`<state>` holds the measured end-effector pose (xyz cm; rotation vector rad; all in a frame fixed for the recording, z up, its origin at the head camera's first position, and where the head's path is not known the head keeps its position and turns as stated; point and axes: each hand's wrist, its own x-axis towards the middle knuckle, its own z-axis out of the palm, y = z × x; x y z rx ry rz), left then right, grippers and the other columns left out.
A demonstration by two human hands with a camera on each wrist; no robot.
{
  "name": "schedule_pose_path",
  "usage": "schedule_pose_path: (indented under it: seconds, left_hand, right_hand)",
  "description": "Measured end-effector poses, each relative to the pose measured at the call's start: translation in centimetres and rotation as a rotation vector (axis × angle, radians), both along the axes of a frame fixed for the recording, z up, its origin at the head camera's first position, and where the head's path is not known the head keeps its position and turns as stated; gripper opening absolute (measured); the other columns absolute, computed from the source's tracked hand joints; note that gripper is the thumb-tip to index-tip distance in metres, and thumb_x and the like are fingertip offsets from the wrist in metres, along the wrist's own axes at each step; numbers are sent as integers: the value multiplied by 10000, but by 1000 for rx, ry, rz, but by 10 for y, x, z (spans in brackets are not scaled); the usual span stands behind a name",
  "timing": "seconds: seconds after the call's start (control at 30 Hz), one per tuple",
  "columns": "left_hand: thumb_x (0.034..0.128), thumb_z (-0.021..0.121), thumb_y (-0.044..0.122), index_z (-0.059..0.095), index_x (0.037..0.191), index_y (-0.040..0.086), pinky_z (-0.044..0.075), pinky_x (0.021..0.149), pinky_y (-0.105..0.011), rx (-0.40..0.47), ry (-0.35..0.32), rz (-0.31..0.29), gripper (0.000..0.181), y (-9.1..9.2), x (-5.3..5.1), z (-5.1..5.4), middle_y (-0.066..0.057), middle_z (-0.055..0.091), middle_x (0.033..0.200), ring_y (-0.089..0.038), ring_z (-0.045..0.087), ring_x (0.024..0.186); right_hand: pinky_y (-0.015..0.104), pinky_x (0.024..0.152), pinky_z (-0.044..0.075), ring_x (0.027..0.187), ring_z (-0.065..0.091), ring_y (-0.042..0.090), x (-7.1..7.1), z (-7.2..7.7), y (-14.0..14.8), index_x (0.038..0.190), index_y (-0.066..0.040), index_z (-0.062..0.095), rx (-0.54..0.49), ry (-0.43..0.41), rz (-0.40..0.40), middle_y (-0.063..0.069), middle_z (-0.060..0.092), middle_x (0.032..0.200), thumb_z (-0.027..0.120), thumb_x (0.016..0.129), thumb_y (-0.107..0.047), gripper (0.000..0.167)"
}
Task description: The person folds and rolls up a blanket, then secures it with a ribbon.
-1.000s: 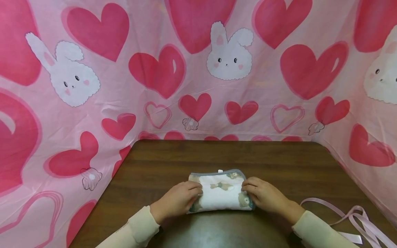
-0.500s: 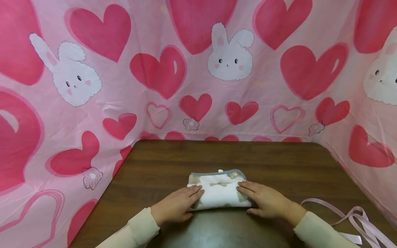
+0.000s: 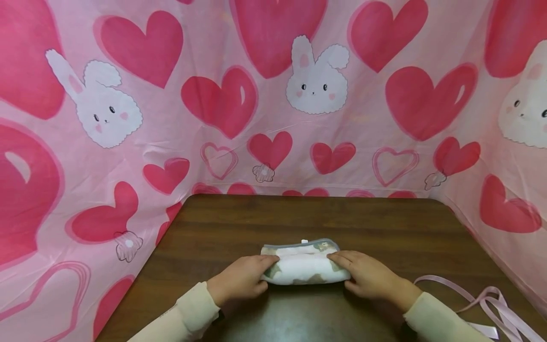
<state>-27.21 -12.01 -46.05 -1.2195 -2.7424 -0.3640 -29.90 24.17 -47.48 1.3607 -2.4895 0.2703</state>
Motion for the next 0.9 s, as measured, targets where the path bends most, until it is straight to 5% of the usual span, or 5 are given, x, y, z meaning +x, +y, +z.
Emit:
schedule_pose_path:
  seconds: [0.2, 0.47, 0.63, 0.77, 0.9]
  left_hand:
    - [806, 689, 150, 548, 1294, 146, 492, 778, -253, 161, -201, 36, 508, -7, -3, -2, 58, 619, 1147, -46, 551, 855]
    - [864, 617, 92, 549, 1253, 205, 478, 606, -237, 368, -446, 86, 412, -14, -6, -2, 58, 620, 979, -65, 528, 652]
    - [922, 553, 107, 526, 1294, 129, 467, 713, -288, 453, -557, 168, 373, -13, -6, -3, 34, 618, 1034, -120, 564, 829]
    - [980, 516, 191, 483, 1325, 111, 454, 839, -374, 535, -643, 254, 355, -11, -9, -9, -19, 580, 1191, -175, 558, 1010]
    - [1005, 521, 362, 454, 1330, 121, 416, 903, -445, 565, -700, 316, 410, -11, -11, -15, -64, 536, 1248, -221, 523, 1088]
  right_hand:
    - [457, 891, 491, 1120, 573, 195, 3, 6, 6, 1395, -117, 504, -28, -221, -87, 44, 596, 1265, 774, 770, -213, 687]
    - [359, 843, 481, 1044, 555, 101, 1, 10, 13, 1457, -249, 424, -174, -473, -140, -41, 583, 1261, 748, 836, -235, 700]
    - [434, 913, 448, 1156, 523, 185, -3, 8, 14, 1494, -287, 338, -255, -613, -157, 24, 536, 1342, 651, 940, -302, 636]
    - [578, 964, 373, 1283, 423, 323, -8, 5, 13, 1497, -221, 343, -312, -703, -182, 133, 442, 1445, 561, 993, -338, 562]
    - [574, 945, 376, 1263, 423, 368, -11, 4, 10, 1471, -127, 377, -346, -790, -207, 179, 452, 1417, 537, 1005, -343, 538]
